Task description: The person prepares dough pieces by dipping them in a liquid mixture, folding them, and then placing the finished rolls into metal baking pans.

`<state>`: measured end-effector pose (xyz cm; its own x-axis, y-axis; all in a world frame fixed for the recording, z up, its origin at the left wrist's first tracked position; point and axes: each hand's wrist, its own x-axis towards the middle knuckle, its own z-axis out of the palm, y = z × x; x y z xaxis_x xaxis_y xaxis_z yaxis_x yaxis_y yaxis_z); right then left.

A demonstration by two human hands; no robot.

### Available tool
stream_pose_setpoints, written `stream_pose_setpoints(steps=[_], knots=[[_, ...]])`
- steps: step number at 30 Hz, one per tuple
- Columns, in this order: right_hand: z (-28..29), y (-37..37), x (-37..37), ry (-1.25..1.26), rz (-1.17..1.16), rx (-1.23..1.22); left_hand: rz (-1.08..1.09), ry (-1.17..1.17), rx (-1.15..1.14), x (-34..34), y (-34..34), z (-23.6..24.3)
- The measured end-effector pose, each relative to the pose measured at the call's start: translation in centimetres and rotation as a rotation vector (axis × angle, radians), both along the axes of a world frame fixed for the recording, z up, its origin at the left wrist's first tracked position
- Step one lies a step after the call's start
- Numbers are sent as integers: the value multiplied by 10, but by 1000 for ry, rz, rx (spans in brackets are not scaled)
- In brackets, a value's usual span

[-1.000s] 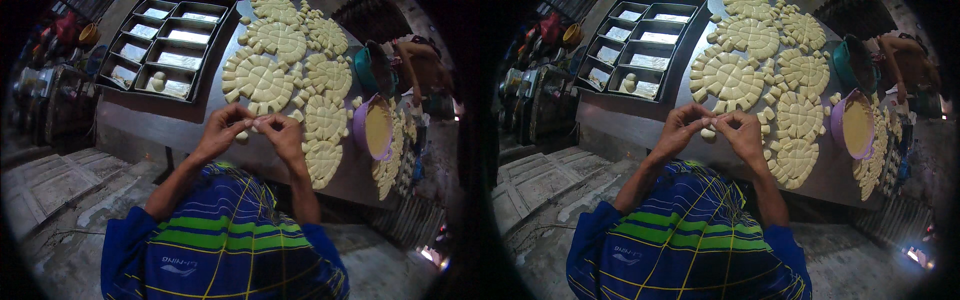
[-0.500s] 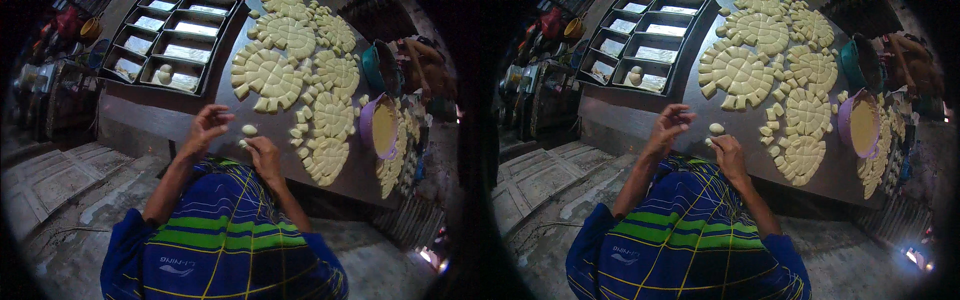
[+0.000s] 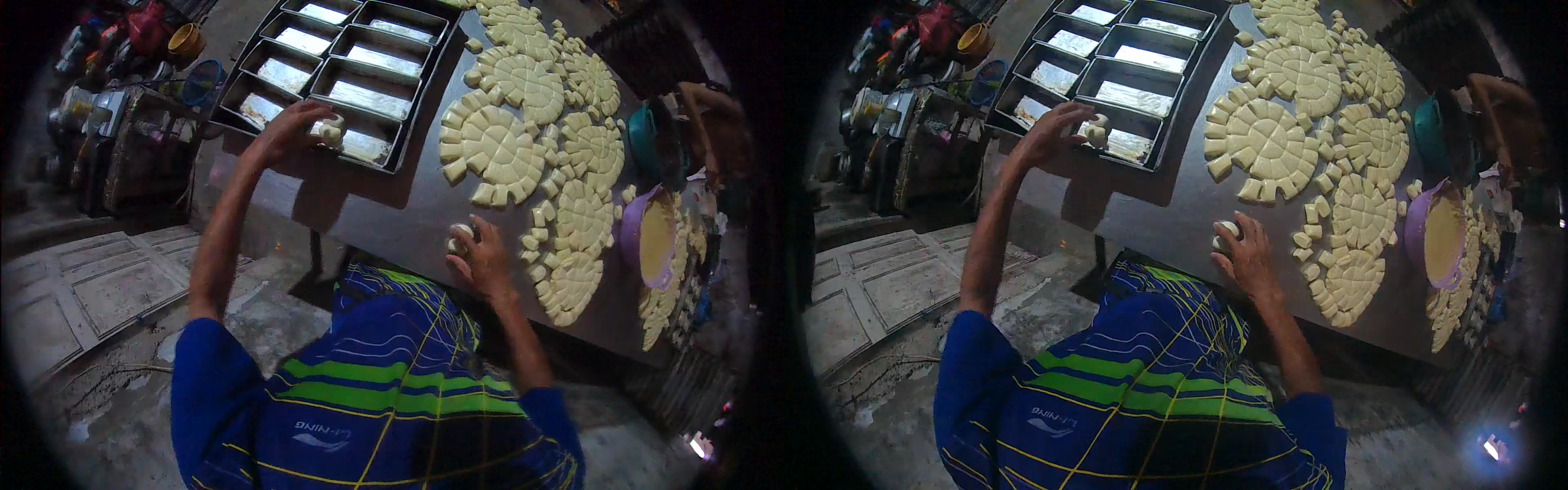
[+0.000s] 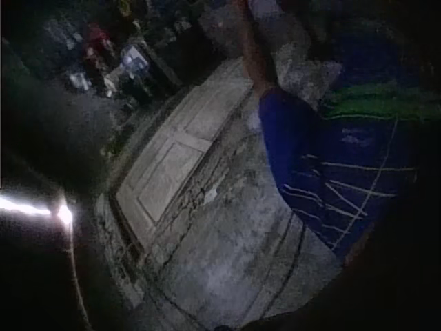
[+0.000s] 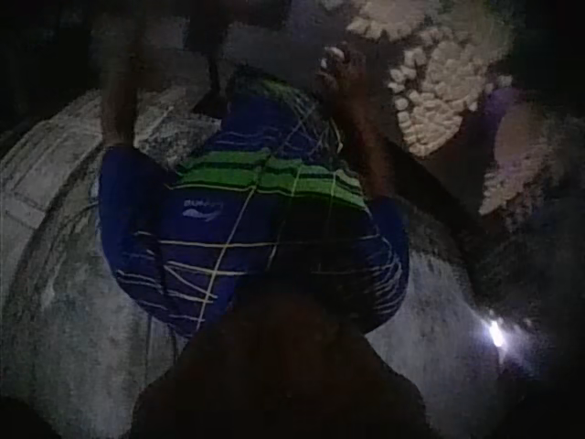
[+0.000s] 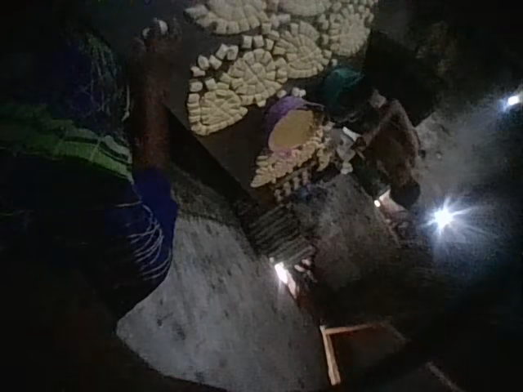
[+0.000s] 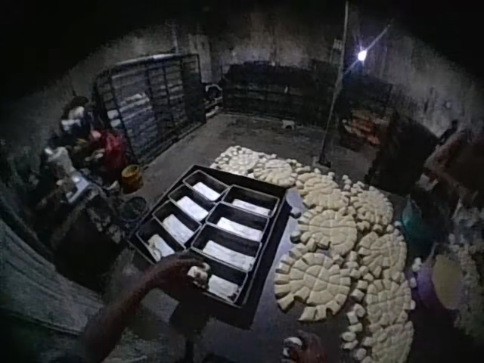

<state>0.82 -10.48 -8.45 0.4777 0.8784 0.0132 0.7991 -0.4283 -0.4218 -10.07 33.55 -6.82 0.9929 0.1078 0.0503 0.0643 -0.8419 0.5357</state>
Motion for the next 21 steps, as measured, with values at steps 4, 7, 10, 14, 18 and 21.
stream_pose_setpoints(steps=[4,7,10,14,18,21], knots=[[-5,4,10,36,66,-113,-219,66,169,20,27,-25],[-12,5,8,59,103,-148,-303,-86,203,15,48,-52],[-8,4,5,57,108,-126,-325,119,167,31,34,-33],[-29,-1,-1,40,77,-61,-321,125,199,33,32,-46],[-30,-2,5,142,39,-75,-355,115,100,34,39,-50],[0,14,20,302,-28,-56,-348,86,43,31,43,-45]])
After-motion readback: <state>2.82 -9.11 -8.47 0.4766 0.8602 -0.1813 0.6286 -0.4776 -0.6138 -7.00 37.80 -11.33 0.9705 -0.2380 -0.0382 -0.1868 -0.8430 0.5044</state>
